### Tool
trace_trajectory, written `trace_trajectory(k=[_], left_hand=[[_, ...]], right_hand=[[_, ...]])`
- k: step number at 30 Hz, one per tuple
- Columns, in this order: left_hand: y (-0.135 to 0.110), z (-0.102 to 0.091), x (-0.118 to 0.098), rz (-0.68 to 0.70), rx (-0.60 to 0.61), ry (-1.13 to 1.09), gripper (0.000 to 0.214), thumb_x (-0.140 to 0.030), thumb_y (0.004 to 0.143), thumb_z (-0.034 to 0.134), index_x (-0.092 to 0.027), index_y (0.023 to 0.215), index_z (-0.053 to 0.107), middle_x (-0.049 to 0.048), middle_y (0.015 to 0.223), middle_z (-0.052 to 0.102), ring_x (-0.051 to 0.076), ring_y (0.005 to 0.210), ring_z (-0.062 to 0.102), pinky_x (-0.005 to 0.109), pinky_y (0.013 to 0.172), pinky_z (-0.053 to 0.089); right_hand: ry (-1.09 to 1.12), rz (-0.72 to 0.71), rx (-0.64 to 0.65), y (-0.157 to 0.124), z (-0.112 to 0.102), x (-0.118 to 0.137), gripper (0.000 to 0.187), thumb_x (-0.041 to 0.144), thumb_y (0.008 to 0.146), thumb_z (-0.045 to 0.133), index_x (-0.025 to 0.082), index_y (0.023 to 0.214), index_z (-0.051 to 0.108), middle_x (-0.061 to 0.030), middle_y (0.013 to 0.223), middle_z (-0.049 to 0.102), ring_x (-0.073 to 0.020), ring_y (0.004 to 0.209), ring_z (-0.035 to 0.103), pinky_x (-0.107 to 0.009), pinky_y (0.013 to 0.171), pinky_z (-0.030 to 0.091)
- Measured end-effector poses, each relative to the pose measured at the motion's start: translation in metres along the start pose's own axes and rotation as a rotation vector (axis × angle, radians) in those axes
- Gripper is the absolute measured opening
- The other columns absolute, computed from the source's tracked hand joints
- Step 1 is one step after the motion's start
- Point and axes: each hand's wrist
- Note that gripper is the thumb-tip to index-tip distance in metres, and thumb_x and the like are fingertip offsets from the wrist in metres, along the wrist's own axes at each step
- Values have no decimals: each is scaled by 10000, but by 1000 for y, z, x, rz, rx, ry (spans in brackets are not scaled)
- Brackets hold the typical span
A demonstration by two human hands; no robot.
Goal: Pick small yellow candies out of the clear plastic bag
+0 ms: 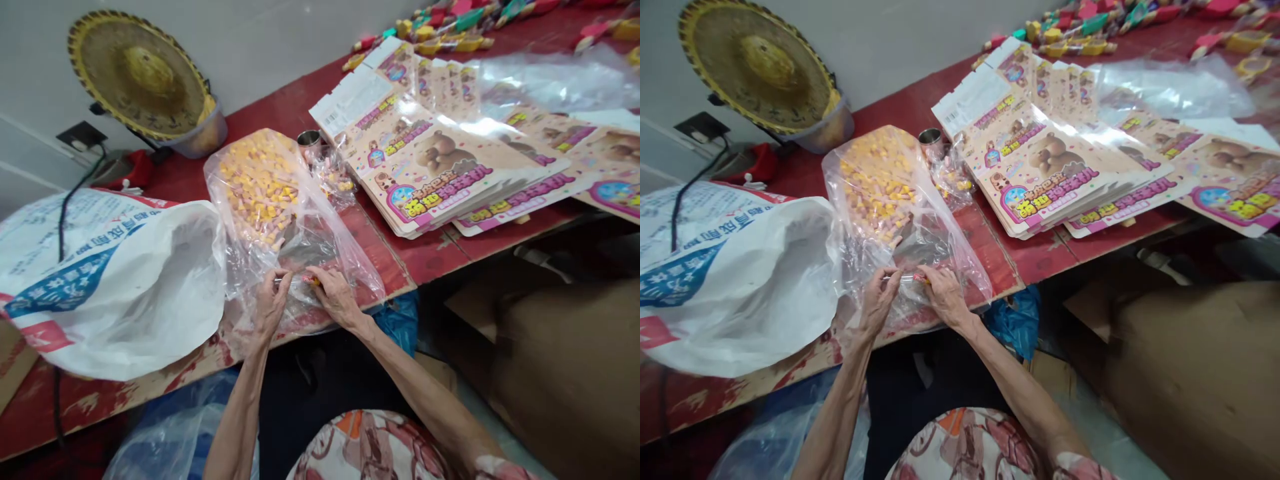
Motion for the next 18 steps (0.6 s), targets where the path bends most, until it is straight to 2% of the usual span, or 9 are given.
trace_trajectory(k=[2,7,11,15,18], left_hand=[[2,3,0,60,20,42,380,-580,987,622,-202,985,660,2,813,615,150,713,563,256,667,471],[2,18,-3,240,99,109,295,-491,1027,598,-210,990,679,39,967,690,184,877,674,302,812,565],[5,29,4,267,101,114,249,-449,1024,621,-212,1010,698,46,1001,713,190,904,692,301,797,570],[3,22,8,247,136,178,180,-363,1038,608,-223,1049,720,50,1055,737,207,970,697,337,875,572],[-11,8,7,234,167,296,169,-301,1059,583,-241,1084,739,48,1081,751,231,1055,703,398,1007,557]], right_hand=[[-59,9,-5,-1,1,-1,383,298,1140,513,209,1490,638,-126,1360,725,-287,1165,676,-477,1070,574],[-32,-31,-6,-2,3,-3,451,255,1147,391,165,1542,589,-151,1416,695,-283,1218,670,-492,1107,568],[-46,-30,-13,-2,3,-5,462,236,1137,360,148,1526,593,-167,1418,689,-283,1257,669,-502,1143,550],[-85,-79,-44,-1,1,-2,445,223,1131,353,160,1467,638,-156,1343,728,-285,1231,691,-485,1087,588],[-158,-196,-152,-10,4,-5,439,242,1130,340,179,1380,696,-136,1225,770,-275,1121,735,-435,974,637]])
Point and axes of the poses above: each hand's wrist, its own y-axis towards the middle knuckle, its own z-axis out of the palm, x = y × z
